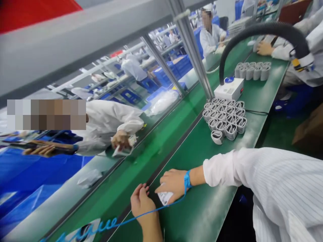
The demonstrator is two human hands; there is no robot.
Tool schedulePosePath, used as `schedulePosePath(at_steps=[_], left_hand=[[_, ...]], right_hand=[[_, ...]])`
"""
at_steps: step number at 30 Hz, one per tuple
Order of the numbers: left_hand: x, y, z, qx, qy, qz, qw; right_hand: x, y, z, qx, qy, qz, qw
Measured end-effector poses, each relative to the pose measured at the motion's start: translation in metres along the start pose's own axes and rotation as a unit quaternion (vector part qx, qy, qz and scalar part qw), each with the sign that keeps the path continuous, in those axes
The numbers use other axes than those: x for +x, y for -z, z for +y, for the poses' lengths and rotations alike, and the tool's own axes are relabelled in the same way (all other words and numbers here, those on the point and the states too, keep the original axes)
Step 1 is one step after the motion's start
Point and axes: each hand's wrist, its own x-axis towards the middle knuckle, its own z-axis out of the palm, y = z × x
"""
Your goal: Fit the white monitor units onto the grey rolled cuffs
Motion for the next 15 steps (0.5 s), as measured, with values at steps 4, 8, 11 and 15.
schedulePosePath(at_steps=[4, 8, 11, 15], left_hand=[[-0.003, -0.003, 0.005, 0.085, -0.067, -0.088, 0.990], [-0.015, -0.003, 0.015, 0.082, -0.205, -0.231, 0.947], [-0.032, -0.003, 0.025, 0.100, -0.274, -0.320, 0.901], [-0.060, -0.010, 0.039, 0.154, -0.316, -0.354, 0.867]], right_hand=[[-0.031, 0.014, -0.002, 0.011, 0.007, 0.036, 0.999], [-0.073, 0.056, -0.008, 0.086, -0.044, 0.179, 0.979], [-0.130, 0.094, -0.021, 0.112, -0.145, 0.313, 0.932], [-0.204, 0.122, -0.028, 0.012, -0.304, 0.376, 0.875]])
